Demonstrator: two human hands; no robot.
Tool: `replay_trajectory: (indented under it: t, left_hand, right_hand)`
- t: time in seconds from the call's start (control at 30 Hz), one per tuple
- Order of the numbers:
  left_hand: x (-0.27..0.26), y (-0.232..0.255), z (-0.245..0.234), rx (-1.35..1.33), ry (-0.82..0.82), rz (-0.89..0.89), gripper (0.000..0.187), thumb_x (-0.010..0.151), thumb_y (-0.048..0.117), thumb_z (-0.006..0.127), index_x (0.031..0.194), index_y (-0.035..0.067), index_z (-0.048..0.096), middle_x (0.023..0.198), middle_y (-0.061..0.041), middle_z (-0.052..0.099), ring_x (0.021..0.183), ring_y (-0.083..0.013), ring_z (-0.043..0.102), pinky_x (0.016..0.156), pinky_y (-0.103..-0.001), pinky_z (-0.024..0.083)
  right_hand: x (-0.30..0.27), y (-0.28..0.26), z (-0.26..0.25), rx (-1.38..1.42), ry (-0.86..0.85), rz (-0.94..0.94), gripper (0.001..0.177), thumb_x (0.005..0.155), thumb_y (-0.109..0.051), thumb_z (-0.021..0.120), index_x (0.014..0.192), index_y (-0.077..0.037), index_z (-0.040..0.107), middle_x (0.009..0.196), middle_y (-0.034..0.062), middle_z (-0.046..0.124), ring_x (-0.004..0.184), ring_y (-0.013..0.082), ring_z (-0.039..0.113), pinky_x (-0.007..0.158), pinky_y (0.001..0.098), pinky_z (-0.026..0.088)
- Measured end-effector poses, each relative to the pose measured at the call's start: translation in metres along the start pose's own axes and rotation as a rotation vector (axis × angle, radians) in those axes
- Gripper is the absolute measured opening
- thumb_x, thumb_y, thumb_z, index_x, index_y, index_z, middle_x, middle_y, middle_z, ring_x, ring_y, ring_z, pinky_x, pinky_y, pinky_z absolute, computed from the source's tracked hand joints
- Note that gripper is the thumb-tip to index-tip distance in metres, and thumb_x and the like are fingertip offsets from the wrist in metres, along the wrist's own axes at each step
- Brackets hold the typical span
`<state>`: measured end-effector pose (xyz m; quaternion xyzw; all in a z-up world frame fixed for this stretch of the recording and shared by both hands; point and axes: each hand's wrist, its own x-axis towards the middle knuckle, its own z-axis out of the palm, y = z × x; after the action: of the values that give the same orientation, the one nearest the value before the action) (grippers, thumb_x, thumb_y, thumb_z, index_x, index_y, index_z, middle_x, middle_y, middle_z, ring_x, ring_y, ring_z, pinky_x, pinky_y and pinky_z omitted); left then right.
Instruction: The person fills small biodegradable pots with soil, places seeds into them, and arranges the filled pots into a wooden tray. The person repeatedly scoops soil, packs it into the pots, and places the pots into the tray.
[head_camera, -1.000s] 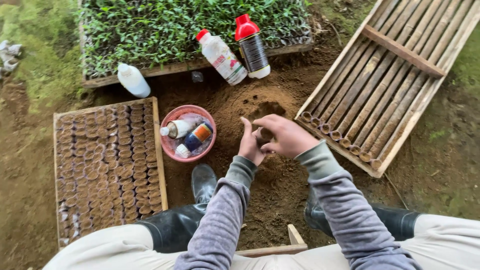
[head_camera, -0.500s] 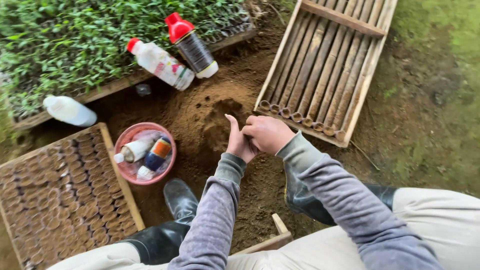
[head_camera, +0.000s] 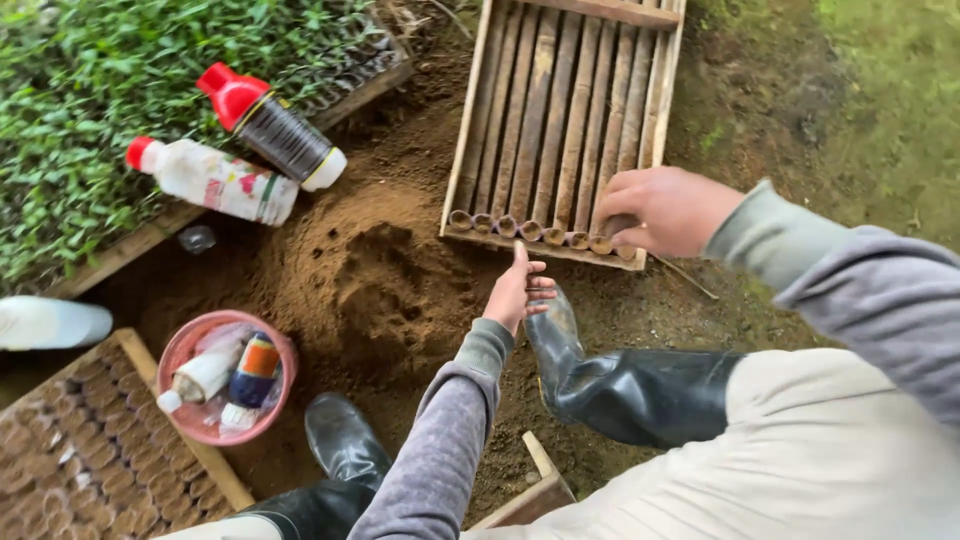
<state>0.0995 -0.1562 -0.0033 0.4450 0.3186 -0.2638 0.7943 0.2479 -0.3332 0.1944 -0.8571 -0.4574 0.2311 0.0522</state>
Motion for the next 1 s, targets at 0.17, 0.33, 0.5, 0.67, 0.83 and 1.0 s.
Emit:
replay_trajectory:
  t: [0.17, 0.33, 0.5, 0.67, 0.83, 1.0]
  left_hand:
    - [0.028, -0.023, 0.022, 0.621, 0.068, 0.189, 0.061, 0.091, 0.069, 0.063, 0.121, 0.015, 0.067, 0.096, -0.004, 0.074, 0.089, -0.0169, 0.075, 0.072, -0.030, 0.063]
    - [0.072, -0.061, 0.049, 1.159, 0.146, 0.660, 0.037, 0.098, 0.054, 0.059, 0.111, 0.021, 0.070, 0.097, 0.006, 0.064, 0.095, -0.0179, 0.069, 0.089, -0.037, 0.053]
    - [0.106, -0.048, 0.078, 1.380, 0.352, 1.070, 0.021, 0.090, 0.043, 0.070, 0.090, 0.021, 0.072, 0.090, 0.003, 0.060, 0.091, -0.0174, 0.061, 0.082, -0.037, 0.039]
    - [0.150, -0.058, 0.094, 1.426, 0.335, 1.265, 0.013, 0.079, 0.024, 0.073, 0.075, 0.015, 0.065, 0.080, -0.003, 0.052, 0.084, -0.0250, 0.055, 0.080, -0.042, 0.036]
    - [0.156, -0.055, 0.111, 1.484, 0.343, 1.220, 0.015, 0.077, 0.024, 0.072, 0.069, 0.013, 0.065, 0.075, -0.004, 0.051, 0.078, -0.0249, 0.051, 0.076, -0.042, 0.033]
    - [0.177, -0.077, 0.111, 1.529, 0.332, 1.192, 0.013, 0.077, 0.019, 0.067, 0.068, 0.010, 0.065, 0.078, -0.008, 0.051, 0.081, -0.0290, 0.048, 0.076, -0.045, 0.032]
  right_hand:
    - [-0.044, 0.059, 0.012, 0.013, 0.037, 0.176, 0.031, 0.082, -0.028, 0.079, 0.110, -0.018, 0.072, 0.117, 0.0048, 0.072, 0.110, 0.0292, 0.072, 0.095, 0.0435, 0.060]
    - [-0.071, 0.105, 0.080, 0.127, 0.172, 0.299, 0.026, 0.085, -0.023, 0.079, 0.109, -0.015, 0.075, 0.118, 0.0052, 0.073, 0.112, 0.0273, 0.071, 0.098, 0.0400, 0.059]
    - [-0.075, 0.136, 0.194, 0.356, 0.279, 0.449, 0.026, 0.086, -0.021, 0.081, 0.110, -0.016, 0.078, 0.117, 0.0062, 0.073, 0.112, 0.0253, 0.071, 0.096, 0.0360, 0.060]
    - [-0.076, 0.144, 0.247, 0.283, 0.319, 0.505, 0.031, 0.085, -0.024, 0.080, 0.115, -0.017, 0.074, 0.123, 0.0045, 0.069, 0.116, 0.0275, 0.069, 0.097, 0.0385, 0.060]
    - [-0.075, 0.145, 0.261, 0.252, 0.382, 0.561, 0.029, 0.089, -0.026, 0.077, 0.116, -0.017, 0.072, 0.126, 0.0026, 0.067, 0.119, 0.0254, 0.068, 0.100, 0.0366, 0.059]
    - [-0.070, 0.148, 0.269, 0.162, 0.417, 0.532, 0.030, 0.089, -0.023, 0.076, 0.118, -0.018, 0.071, 0.126, 0.0037, 0.065, 0.120, 0.0259, 0.067, 0.101, 0.0361, 0.058]
